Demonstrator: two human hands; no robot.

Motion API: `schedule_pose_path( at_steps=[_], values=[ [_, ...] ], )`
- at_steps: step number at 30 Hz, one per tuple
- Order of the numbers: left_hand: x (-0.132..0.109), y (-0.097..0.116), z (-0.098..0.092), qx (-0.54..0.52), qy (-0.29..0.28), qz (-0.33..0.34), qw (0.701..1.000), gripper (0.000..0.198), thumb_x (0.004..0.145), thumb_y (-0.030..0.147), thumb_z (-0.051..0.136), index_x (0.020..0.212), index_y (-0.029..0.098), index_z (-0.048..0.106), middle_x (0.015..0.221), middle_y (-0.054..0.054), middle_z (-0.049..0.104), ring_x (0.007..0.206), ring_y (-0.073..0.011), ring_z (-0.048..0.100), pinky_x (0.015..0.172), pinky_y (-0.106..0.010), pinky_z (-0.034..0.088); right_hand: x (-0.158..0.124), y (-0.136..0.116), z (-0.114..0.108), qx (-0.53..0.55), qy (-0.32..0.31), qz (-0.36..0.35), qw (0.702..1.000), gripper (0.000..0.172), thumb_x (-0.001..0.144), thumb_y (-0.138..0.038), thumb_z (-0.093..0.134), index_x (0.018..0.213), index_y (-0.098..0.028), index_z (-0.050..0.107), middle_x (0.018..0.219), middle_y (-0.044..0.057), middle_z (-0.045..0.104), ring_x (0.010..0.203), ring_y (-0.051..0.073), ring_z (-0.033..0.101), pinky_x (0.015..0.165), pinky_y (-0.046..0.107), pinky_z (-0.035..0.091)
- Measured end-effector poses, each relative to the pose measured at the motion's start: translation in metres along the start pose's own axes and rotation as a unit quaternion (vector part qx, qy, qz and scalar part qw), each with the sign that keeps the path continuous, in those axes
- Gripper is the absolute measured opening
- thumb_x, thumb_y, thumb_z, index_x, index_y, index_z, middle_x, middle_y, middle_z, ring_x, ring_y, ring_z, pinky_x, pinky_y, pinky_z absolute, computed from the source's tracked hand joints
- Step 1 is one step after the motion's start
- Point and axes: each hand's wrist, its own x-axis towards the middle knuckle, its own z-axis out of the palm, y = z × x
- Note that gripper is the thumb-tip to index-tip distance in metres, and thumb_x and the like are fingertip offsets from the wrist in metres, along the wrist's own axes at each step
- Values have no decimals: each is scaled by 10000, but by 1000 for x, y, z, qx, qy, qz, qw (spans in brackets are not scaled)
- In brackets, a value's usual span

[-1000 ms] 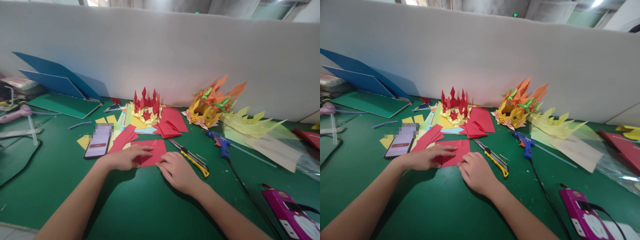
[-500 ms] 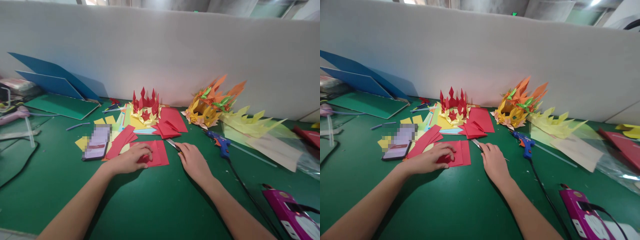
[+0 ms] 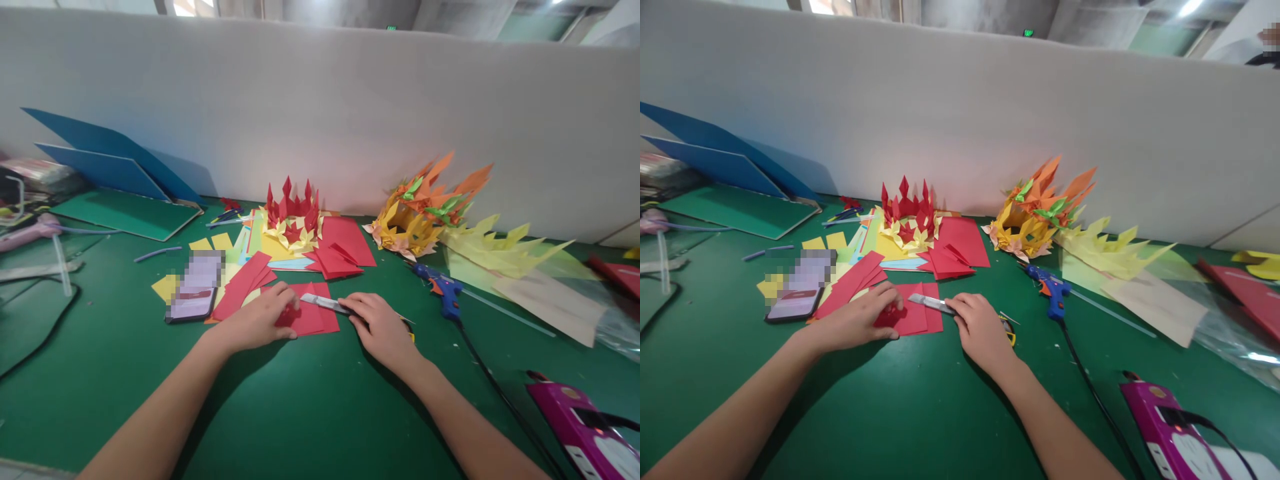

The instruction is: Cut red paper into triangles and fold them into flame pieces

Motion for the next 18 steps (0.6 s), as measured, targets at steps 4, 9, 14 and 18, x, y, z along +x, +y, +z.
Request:
schedule_pose_path(
  at_steps=[4, 9, 14, 18],
  values=[
    [0, 1, 0, -23, -23, 23, 999, 147, 796, 209, 570, 908, 217, 475, 1001, -15, 475, 843, -165, 531, 730, -291, 428, 0, 1, 0, 18, -7, -2, 1000, 335, 837, -71, 420, 1064, -193, 634, 999, 94, 637, 904, 227, 558, 796, 405, 473],
    [0, 1, 0, -6, -13, 68, 998, 165, 788, 153, 576, 928, 227, 529, 1064, -29, 489, 954, -186, 522, 807, -310, 430, 0, -4, -6, 34, -33, -10, 999, 325, 827, -73, 460, 1057, -207, 646, 995, 83, 637, 904, 214, 562, 796, 383, 473],
    [2, 0, -2, 13, -11, 90, 996, 246, 786, 165, 597, 1020, 238, 573, 1197, -45, 525, 1099, -211, 493, 933, -348, 399, 1, -6, -7, 46, -47, -28, 997, 212, 881, -184, 502, 1006, -204, 673, 949, 74, 650, 868, 204, 567, 769, 367, 472],
    [4, 0, -5, 6, -48, 72, 996, 285, 833, 237, 557, 1117, 225, 573, 1203, -57, 582, 1152, -217, 488, 980, -355, 381, 2, -4, -5, 45, -48, -36, 997, 225, 894, -179, 488, 1006, -220, 679, 935, 66, 652, 853, 198, 565, 757, 358, 475]
  ],
)
